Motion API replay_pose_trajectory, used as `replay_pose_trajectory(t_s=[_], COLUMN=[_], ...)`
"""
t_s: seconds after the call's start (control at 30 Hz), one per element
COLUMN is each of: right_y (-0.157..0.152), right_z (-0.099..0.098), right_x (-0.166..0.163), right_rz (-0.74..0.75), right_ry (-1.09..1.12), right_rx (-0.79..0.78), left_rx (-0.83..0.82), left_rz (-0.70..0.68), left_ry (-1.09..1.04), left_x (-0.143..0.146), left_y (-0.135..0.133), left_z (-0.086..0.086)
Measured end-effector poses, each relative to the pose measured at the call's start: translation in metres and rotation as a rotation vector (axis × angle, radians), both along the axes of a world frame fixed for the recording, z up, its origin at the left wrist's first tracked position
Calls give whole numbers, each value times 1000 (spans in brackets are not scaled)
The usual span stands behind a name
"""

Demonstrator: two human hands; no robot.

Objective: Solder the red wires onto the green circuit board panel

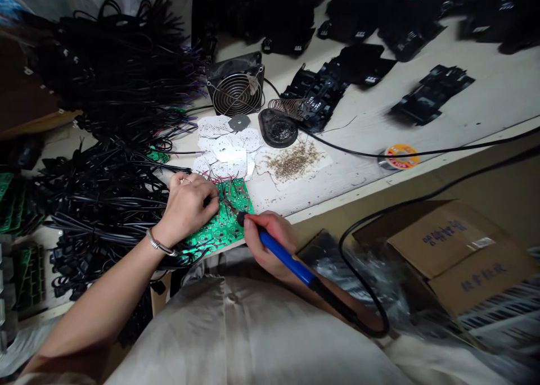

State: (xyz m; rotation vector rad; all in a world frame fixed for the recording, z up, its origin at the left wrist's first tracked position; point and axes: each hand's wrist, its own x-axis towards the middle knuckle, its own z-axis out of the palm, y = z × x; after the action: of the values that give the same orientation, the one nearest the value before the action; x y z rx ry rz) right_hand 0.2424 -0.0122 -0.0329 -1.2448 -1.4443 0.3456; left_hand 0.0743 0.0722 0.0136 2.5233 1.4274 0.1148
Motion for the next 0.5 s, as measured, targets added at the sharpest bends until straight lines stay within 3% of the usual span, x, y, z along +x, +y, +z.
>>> replay_pose_trajectory(t_s=[0.5], right_y=[-1], right_z=[-1], right_x=[-2], right_rz=[2], right_ry=[-5], right_rx=[47], left_rx=[39], left_rz=[28], left_ry=[-12], left_x=[1], left_y=[-4], left_z=[-3])
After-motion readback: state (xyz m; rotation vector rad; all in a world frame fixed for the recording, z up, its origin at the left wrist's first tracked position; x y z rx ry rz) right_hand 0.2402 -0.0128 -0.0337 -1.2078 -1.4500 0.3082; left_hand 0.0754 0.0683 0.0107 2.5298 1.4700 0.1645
